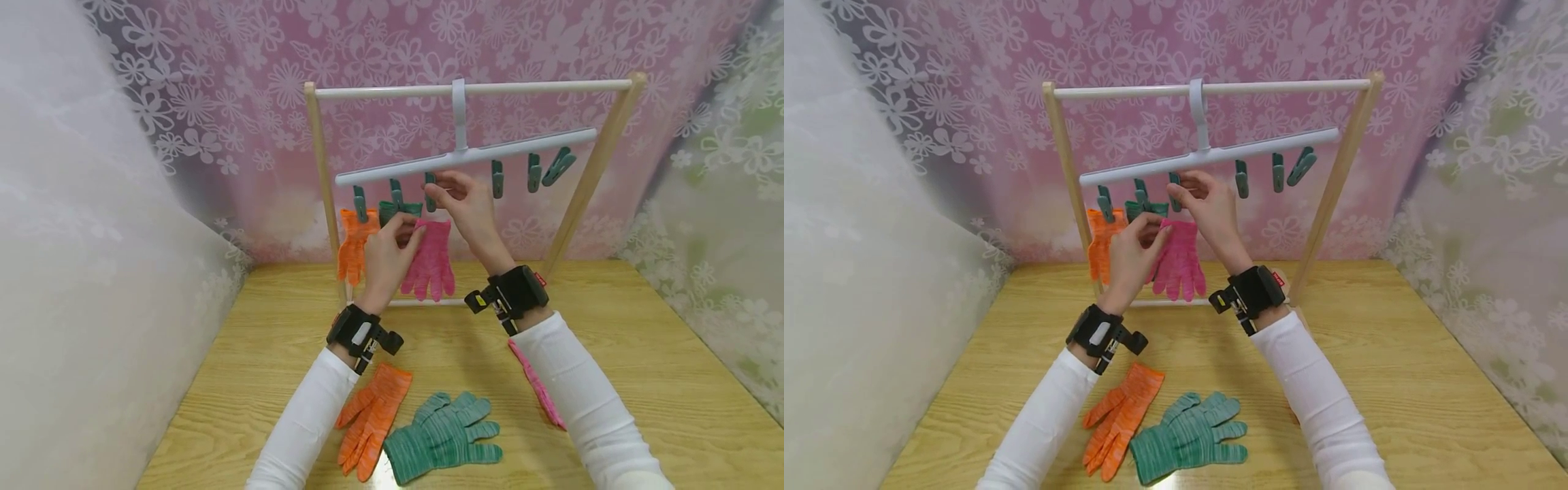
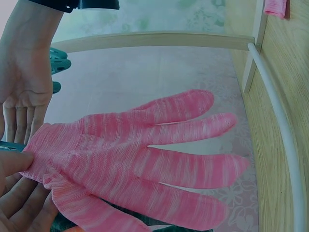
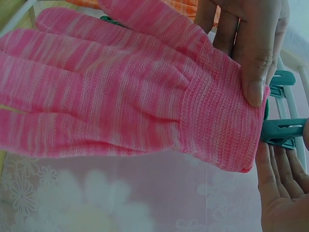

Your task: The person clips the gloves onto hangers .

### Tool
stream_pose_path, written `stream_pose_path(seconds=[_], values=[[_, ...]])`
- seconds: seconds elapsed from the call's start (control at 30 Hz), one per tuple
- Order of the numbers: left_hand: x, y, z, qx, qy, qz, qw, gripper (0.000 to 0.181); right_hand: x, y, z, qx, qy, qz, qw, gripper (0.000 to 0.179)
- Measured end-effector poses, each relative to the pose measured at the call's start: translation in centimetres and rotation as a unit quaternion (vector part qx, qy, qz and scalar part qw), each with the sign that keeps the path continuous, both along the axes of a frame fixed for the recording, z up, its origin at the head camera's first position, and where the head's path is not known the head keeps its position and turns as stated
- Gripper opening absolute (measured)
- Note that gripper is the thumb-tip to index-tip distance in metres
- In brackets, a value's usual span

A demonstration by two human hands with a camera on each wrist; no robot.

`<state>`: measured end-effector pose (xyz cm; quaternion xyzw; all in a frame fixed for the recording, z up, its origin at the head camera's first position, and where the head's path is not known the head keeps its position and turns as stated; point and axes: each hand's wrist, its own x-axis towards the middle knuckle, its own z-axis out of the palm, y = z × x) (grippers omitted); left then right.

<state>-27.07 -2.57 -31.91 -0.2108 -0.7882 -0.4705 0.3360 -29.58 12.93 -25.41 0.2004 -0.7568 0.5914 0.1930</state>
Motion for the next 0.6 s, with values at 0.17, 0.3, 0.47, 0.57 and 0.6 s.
stream_pose_path(seconds=[0.17,0.3,0.47,0.57,0.6], values=[[-0.29,-0.02,0.17,0.009,-0.01,0.005,0.9999,0.02,0.23,-0.17,0.37,0.002,-0.006,-0.01,0.9999,0.036],[-0.54,0.03,0.27,0.019,-0.014,0.002,0.9997,0.021,0.23,-0.24,0.66,-0.003,-0.006,-0.017,0.9998,0.035],[-0.67,0.24,0.21,0.033,-0.021,-0.007,0.9992,0.022,0.12,-0.22,0.66,-0.013,-0.01,-0.021,0.9996,0.034],[-0.65,0.45,0.16,0.041,-0.025,-0.006,0.9988,0.023,0.12,-0.26,0.59,-0.018,-0.01,-0.024,0.9995,0.034],[-0.62,0.52,0.17,0.044,-0.027,-0.004,0.9987,0.023,0.14,-0.28,0.59,-0.02,-0.011,-0.025,0.9994,0.034]])
